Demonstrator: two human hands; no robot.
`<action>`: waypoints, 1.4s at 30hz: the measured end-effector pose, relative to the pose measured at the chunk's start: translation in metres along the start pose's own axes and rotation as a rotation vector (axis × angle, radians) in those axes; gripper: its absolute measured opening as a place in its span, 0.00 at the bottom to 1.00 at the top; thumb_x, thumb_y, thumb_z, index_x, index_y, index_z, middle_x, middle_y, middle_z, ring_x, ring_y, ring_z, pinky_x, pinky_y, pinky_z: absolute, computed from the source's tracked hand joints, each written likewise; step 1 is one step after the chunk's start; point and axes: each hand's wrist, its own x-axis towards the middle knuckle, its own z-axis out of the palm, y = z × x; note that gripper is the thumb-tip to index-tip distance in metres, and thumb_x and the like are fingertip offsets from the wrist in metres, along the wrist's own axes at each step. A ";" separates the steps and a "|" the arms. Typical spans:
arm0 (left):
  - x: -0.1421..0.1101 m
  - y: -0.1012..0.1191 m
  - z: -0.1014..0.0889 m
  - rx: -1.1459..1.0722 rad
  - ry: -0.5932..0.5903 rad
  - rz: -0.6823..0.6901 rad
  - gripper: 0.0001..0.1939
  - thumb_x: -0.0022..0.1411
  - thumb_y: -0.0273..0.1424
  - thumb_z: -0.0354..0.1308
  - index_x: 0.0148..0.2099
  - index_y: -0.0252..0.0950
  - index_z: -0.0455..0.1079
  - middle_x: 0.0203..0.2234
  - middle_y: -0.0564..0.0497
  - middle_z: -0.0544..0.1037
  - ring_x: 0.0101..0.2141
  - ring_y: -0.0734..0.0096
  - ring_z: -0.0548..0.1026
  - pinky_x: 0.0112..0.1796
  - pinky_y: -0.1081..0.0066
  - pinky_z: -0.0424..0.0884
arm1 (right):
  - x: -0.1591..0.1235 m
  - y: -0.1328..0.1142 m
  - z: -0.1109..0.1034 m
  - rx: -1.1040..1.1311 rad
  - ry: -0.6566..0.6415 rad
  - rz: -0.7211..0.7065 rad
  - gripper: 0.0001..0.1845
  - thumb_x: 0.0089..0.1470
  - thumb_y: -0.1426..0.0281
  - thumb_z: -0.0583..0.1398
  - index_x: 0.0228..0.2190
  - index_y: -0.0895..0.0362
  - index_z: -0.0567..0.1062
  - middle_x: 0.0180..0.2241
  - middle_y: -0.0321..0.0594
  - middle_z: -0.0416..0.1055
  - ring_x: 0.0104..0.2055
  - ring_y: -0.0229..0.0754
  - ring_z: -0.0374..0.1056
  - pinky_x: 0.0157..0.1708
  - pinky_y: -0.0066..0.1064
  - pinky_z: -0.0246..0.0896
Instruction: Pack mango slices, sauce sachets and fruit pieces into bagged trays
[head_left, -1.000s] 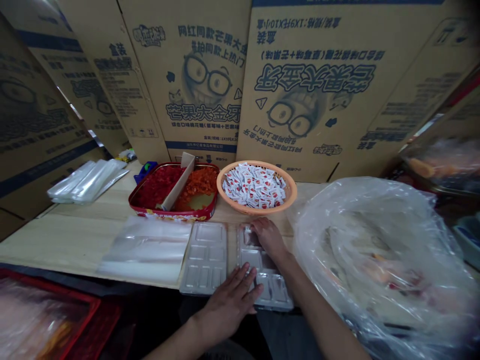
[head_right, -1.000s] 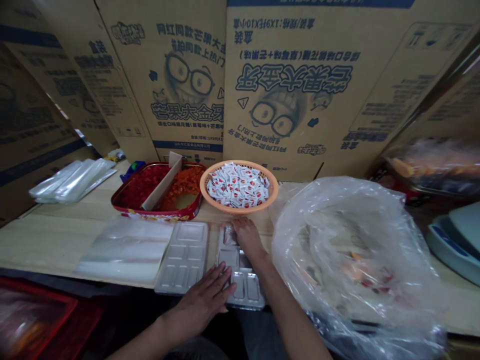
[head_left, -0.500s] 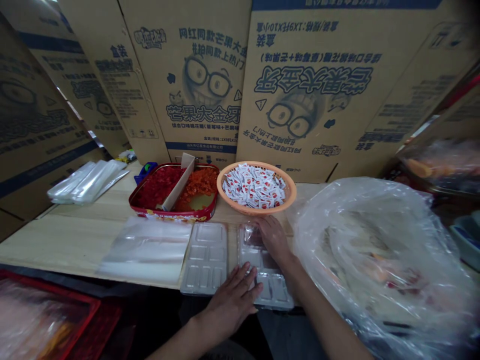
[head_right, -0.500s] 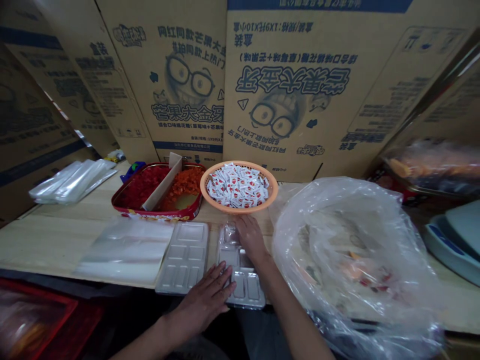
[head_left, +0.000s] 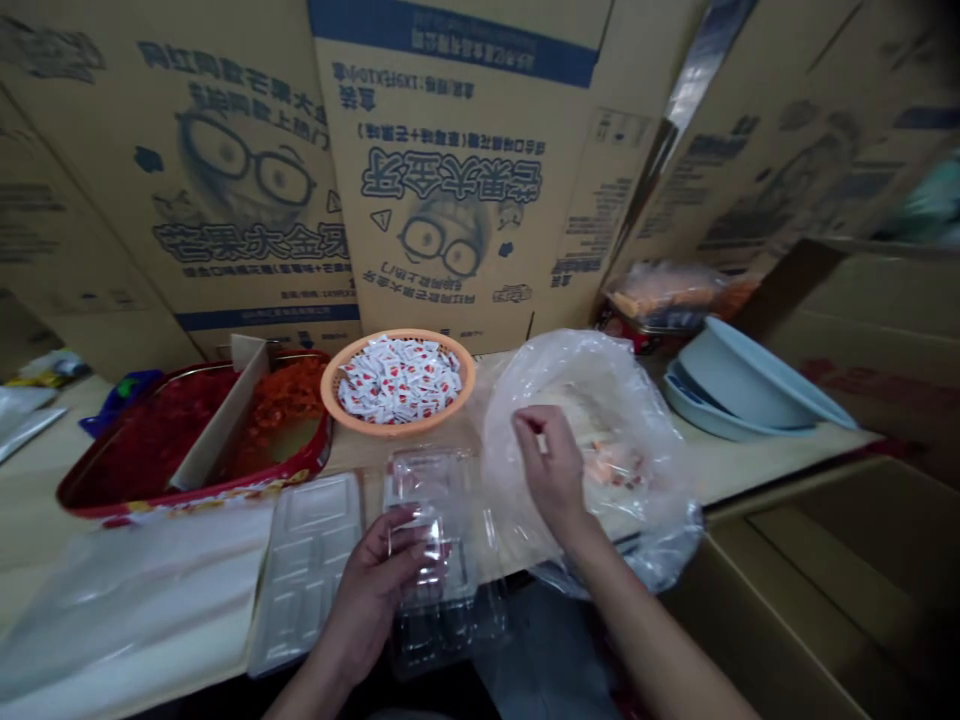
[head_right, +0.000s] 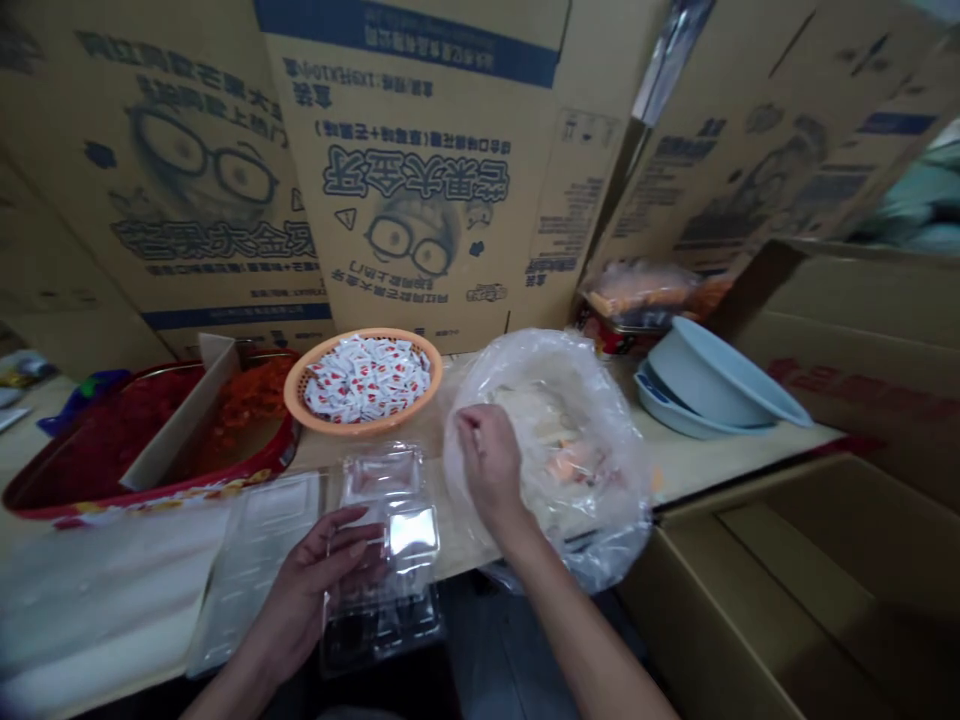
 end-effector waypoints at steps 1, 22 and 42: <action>-0.001 0.000 0.002 -0.001 -0.004 -0.019 0.22 0.48 0.29 0.64 0.46 0.36 0.63 0.39 0.45 0.76 0.37 0.61 0.76 0.42 0.59 0.70 | -0.001 0.018 -0.015 -0.006 -0.022 0.130 0.11 0.56 0.67 0.50 0.34 0.58 0.70 0.31 0.40 0.69 0.33 0.39 0.65 0.34 0.31 0.60; 0.011 -0.020 0.043 -0.036 -0.194 -0.211 0.35 0.48 0.23 0.61 0.57 0.41 0.52 0.49 0.40 0.69 0.41 0.56 0.75 0.41 0.58 0.69 | -0.037 0.076 -0.058 -0.094 -0.116 0.336 0.10 0.51 0.66 0.55 0.34 0.57 0.70 0.30 0.39 0.69 0.31 0.40 0.65 0.31 0.29 0.59; 0.013 -0.037 0.063 -0.177 -0.291 -0.176 0.37 0.46 0.17 0.57 0.57 0.46 0.54 0.48 0.47 0.66 0.42 0.55 0.74 0.40 0.58 0.69 | -0.040 -0.011 -0.041 -0.218 -0.576 -0.099 0.08 0.54 0.76 0.54 0.36 0.55 0.71 0.34 0.40 0.67 0.36 0.41 0.63 0.33 0.30 0.58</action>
